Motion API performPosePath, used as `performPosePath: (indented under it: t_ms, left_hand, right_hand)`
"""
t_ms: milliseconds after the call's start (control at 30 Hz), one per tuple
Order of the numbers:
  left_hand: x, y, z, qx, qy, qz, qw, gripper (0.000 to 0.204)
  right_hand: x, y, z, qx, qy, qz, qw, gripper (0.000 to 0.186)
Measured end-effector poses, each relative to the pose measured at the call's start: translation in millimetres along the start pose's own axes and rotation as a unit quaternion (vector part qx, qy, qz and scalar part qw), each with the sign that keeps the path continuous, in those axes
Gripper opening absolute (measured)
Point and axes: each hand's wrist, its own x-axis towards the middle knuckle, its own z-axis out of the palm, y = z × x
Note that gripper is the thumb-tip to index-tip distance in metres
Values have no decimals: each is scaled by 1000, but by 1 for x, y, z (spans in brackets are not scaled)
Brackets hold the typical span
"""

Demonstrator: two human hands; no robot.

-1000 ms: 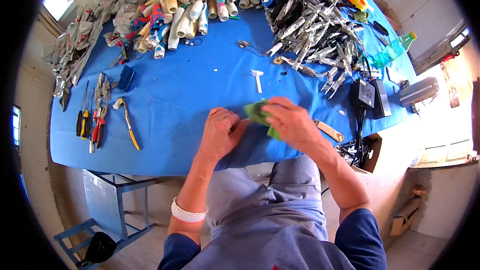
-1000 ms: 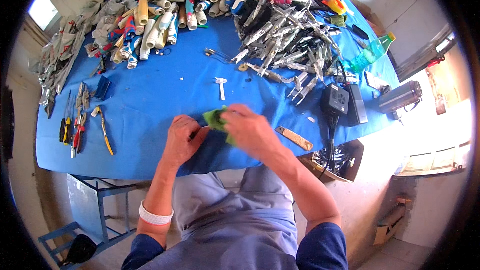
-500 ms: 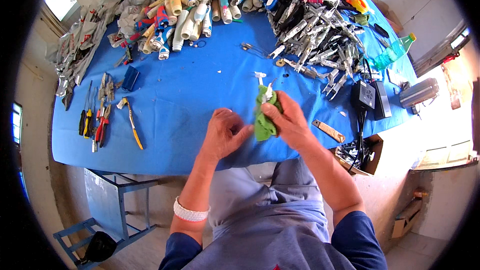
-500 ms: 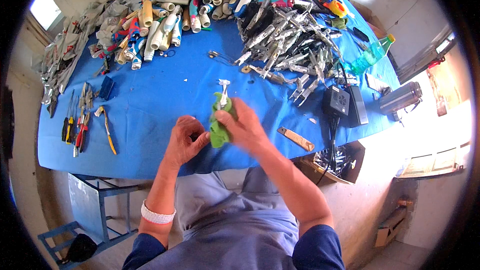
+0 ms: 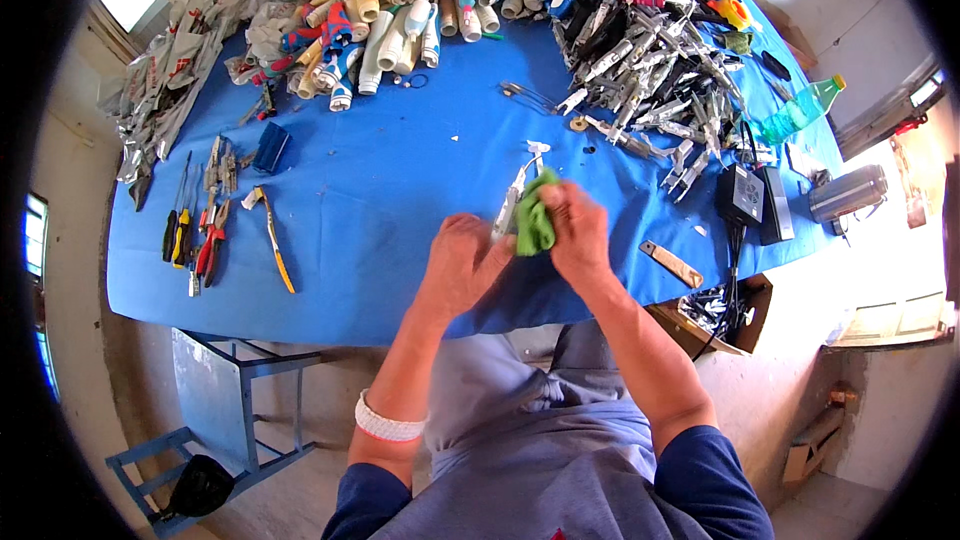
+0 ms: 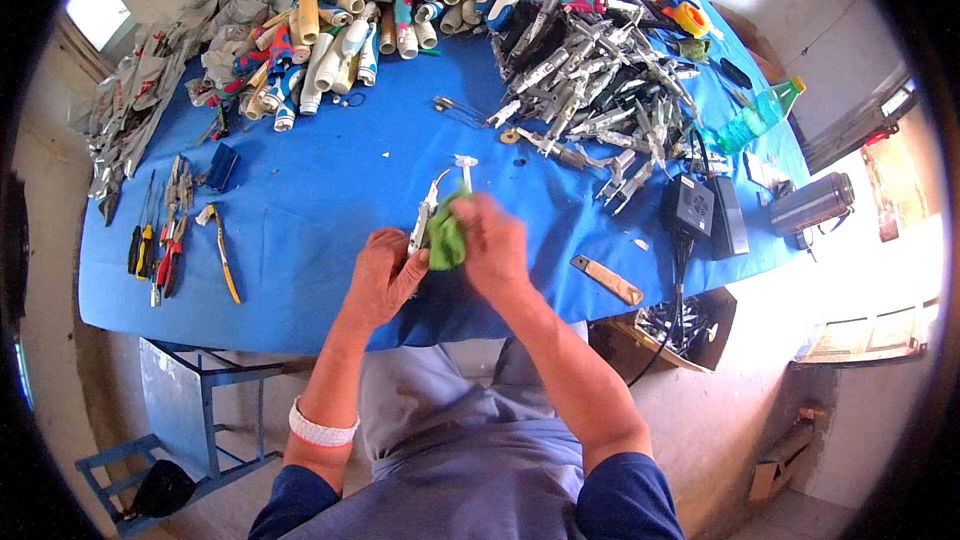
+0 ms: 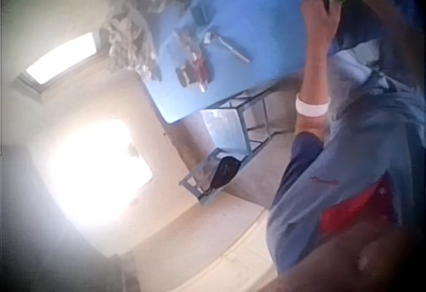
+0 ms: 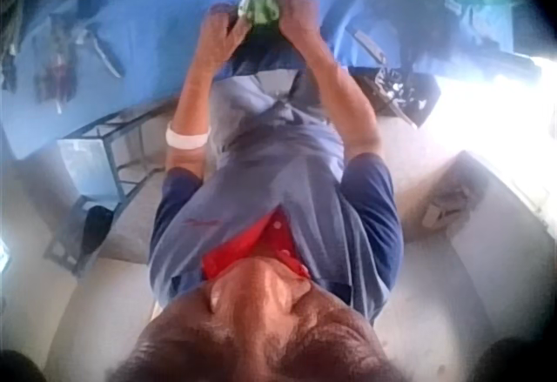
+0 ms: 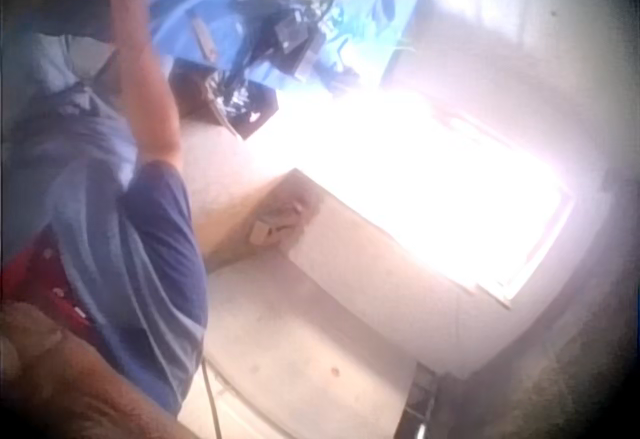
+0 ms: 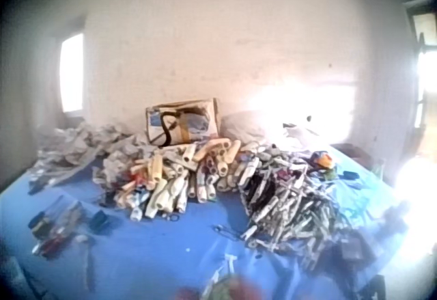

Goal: The person cleans several paint tubes on a blue table using a green cloth. They wipe the tubes thoroughly, turning them over to clean all sides, and place the cleaned tubes into a cardboard box on the floor.

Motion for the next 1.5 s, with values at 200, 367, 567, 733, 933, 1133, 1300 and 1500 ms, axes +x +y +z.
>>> performPosePath:
  t_ms: [200,367,567,733,933,1133,1300,1500]
  left_hand:
    - [4,9,-3,51,-2,10,999,42]
    - [5,12,3,27,42,20,999,39]
    - [3,10,-1,60,17,13,998,42]
    - [2,9,2,51,38,27,998,53]
    - [3,12,1,68,19,8,997,40]
    - [3,10,1,78,33,4,996,39]
    - [1,9,1,66,31,13,997,43]
    - [4,13,3,86,27,13,996,40]
  right_hand:
    - [20,-13,-8,319,-1,127,939,34]
    - [18,-22,18,261,-84,150,950,27]
    - [30,6,13,320,37,174,931,29]
    - [54,18,-42,360,173,170,901,34]
    - [4,-13,19,344,-27,223,912,35]
    - [20,-11,20,374,-34,197,906,37]
    - [57,14,-28,379,127,199,895,44]
    - [30,10,-27,293,64,218,929,42]
